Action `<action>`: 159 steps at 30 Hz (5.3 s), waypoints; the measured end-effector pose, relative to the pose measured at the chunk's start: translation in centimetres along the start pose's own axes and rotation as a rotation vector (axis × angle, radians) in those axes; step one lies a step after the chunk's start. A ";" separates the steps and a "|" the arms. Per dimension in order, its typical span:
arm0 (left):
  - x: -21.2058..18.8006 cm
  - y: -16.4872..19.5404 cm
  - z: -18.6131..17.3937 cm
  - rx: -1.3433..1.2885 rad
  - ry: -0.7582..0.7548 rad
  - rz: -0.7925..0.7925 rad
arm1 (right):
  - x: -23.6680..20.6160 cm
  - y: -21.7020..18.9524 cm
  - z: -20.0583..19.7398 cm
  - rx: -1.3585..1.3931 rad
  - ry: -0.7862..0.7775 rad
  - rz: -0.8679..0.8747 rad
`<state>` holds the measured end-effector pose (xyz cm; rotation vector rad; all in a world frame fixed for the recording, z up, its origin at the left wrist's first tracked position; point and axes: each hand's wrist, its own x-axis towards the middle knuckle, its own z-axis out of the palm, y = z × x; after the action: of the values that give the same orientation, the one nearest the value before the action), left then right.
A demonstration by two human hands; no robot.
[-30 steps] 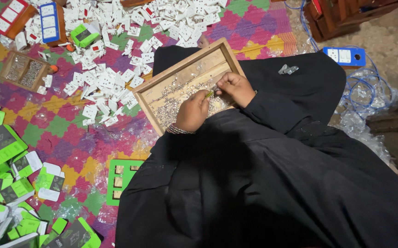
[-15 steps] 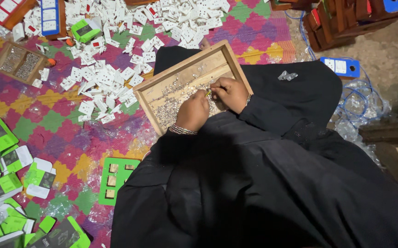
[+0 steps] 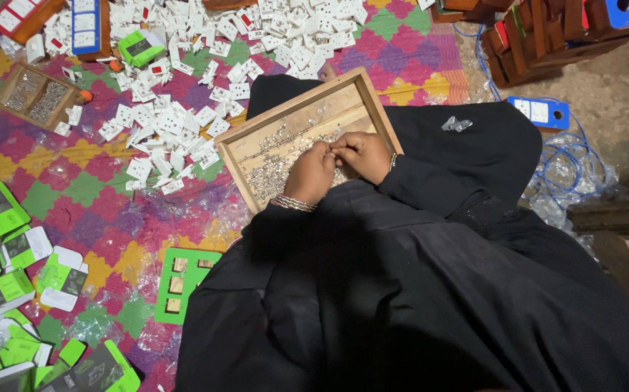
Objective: The person sits on the floor holding a wooden tray filled with small metal hardware pieces. They use a small handheld item to pick and sort the pieces one at a time, occasionally reaching toward a divided wooden box beside them, while another person handles similar parts nearby.
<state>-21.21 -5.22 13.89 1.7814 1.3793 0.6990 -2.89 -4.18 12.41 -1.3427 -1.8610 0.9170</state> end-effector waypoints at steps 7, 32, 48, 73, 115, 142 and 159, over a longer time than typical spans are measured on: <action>0.1 0.5 0.1 -0.164 0.138 0.212 | 1.2 1.1 0.3 0.759 0.058 0.026; -0.2 -1.1 -1.5 -0.074 0.117 0.353 | 0.0 0.7 0.1 -0.213 -0.042 -0.264; 0.4 -2.1 -0.7 -0.095 0.188 0.298 | 0.5 0.8 -0.1 0.541 -0.151 0.234; 0.2 -0.8 -1.2 0.266 0.371 0.322 | 0.7 0.4 0.3 0.322 0.040 0.105; -3.9 -2.1 -15.0 0.403 0.508 -0.206 | 1.3 -1.4 -4.0 -0.798 -0.501 0.078; 0.6 -0.1 -1.1 -0.036 0.201 0.220 | 0.8 -1.1 -0.8 0.157 0.019 -0.031; 0.3 -2.6 0.5 -0.111 0.181 0.217 | 0.6 1.7 -0.4 0.571 -0.214 0.121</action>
<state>-22.12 -4.71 11.48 1.8320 1.2456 1.0550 -1.89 -3.11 11.25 -1.0351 -1.5009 1.5636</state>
